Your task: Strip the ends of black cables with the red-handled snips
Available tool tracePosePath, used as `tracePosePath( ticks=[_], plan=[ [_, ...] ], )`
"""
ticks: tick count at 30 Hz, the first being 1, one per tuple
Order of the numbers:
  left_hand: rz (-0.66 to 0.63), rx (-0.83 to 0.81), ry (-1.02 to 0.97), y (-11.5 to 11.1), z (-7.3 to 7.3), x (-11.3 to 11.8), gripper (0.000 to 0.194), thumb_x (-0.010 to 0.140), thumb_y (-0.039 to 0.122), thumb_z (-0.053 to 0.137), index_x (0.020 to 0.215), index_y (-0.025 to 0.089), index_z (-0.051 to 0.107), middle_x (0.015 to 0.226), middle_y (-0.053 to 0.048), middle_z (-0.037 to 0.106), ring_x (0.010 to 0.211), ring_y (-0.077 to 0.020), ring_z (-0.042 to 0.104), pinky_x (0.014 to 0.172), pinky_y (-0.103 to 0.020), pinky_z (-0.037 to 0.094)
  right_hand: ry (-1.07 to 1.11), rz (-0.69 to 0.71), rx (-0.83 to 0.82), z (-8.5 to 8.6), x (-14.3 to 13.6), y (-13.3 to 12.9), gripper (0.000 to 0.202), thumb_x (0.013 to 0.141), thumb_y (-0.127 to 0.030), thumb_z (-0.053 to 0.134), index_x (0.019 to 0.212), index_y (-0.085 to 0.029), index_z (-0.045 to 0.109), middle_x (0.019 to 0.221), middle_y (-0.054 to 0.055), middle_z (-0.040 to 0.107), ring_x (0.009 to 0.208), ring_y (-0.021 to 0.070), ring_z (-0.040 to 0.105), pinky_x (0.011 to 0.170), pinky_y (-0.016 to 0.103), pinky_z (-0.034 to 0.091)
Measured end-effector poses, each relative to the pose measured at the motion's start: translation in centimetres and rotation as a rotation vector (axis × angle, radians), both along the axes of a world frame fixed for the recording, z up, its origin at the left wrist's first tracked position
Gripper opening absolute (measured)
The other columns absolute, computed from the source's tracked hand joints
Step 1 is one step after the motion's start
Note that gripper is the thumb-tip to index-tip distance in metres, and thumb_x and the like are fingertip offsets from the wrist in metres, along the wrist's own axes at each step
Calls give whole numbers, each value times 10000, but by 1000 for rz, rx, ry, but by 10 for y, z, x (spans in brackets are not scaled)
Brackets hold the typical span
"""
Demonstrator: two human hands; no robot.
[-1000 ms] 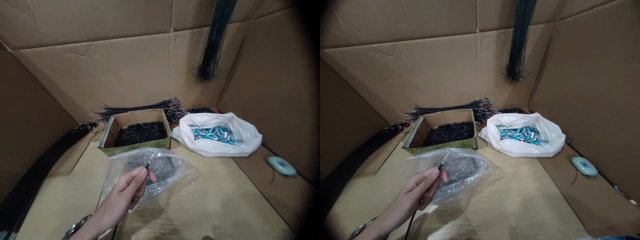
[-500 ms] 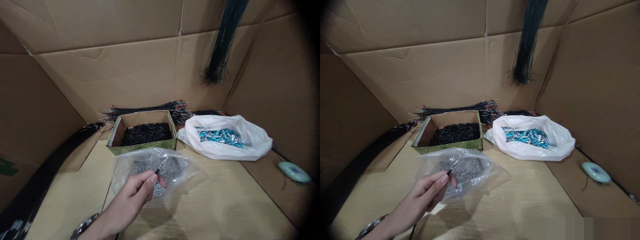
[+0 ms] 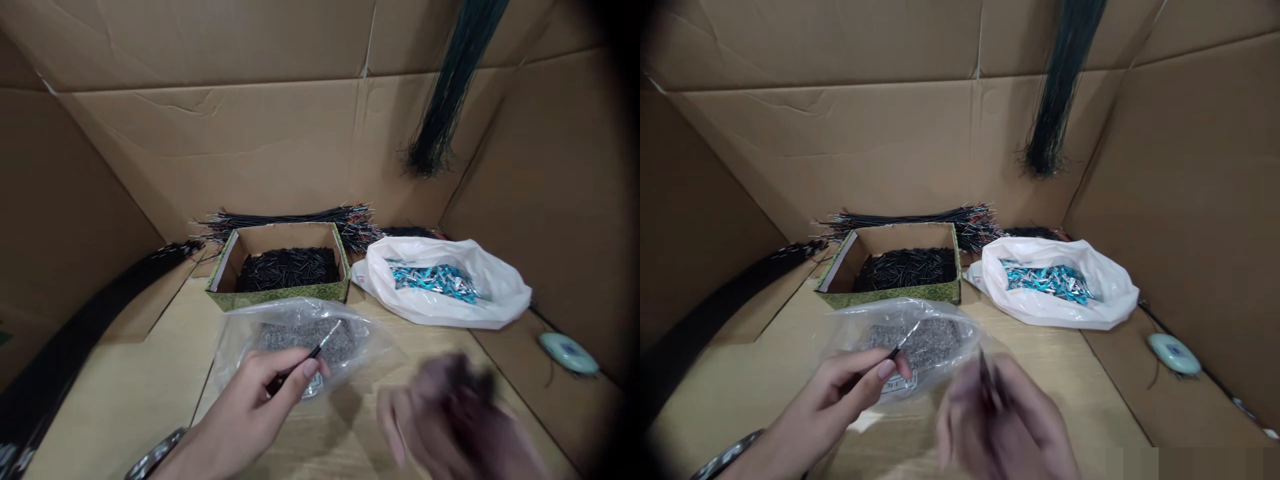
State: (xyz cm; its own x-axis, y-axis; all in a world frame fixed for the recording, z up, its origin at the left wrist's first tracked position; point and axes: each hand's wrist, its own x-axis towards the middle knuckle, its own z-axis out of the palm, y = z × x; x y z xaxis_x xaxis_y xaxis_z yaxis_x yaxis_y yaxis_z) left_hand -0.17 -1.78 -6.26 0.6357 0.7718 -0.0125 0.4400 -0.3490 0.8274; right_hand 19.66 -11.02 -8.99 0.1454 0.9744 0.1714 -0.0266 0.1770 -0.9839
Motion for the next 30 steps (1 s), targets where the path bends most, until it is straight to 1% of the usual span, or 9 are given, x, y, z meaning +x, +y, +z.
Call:
tracePosePath(
  ticks=[2,5,7,9,11,15,20,24,30],
  plan=[
    [13,105,-6,-1,0,2,364,1035,447,471,888,250,739,686,9,646,630,-157,550,567,-259,369,58,-88,-17,5,4,12,278,977,-529,525,998,-269,621,651,-10,539,577,177,524,565,329,457],
    [-8,237,-32,-2,-3,6,337,1035,387,495,850,238,734,684,2,690,599,-168,600,564,-265,419,115,-184,-62,12,-3,29,264,898,-479,671,936,-225,609,645,-47,438,562,130,416,534,261,401],
    [-32,301,-56,0,-5,9,261,1030,327,524,936,244,752,757,-6,737,652,-176,664,593,-252,479,78,-165,-54,16,-13,37,250,885,-435,692,972,-205,644,657,-52,407,583,125,401,526,235,390],
    [-47,355,-70,1,-6,11,208,1018,274,559,1098,266,751,895,-14,782,750,-183,721,660,-238,537,38,-132,-29,20,-21,43,248,900,-410,669,1015,-190,672,676,-45,420,600,125,417,541,226,408],
    [-41,415,-78,2,-6,12,268,1003,242,589,1234,281,717,1022,-31,795,818,-193,747,719,-238,575,28,-132,-2,23,-24,47,227,902,-397,661,962,-180,691,684,-37,444,605,121,427,554,218,419],
    [-37,513,-170,6,-6,13,361,991,171,584,1328,268,671,1109,-49,793,862,-195,768,777,-237,608,37,-117,31,27,-21,53,234,896,-394,660,834,-171,694,678,-21,513,598,116,431,551,214,409],
    [-49,571,-260,11,-6,12,407,975,109,587,1351,253,650,1153,-42,785,887,-153,771,823,-191,594,-19,-102,-7,28,-13,58,286,855,-424,692,762,-155,664,563,-49,434,531,107,360,499,236,326],
    [-54,571,-286,14,-8,12,407,973,93,587,1341,251,655,1145,-38,788,889,-133,768,805,-167,581,-17,-86,-57,22,-12,63,316,869,-441,677,744,-153,636,561,-57,391,541,107,349,513,250,297],
    [-39,444,-276,16,-4,11,349,997,144,562,1303,262,683,1035,-17,795,833,-126,740,733,-177,545,137,9,-64,12,-11,68,269,872,-400,702,783,-154,639,542,-84,356,502,87,322,490,241,281]
  ],
)
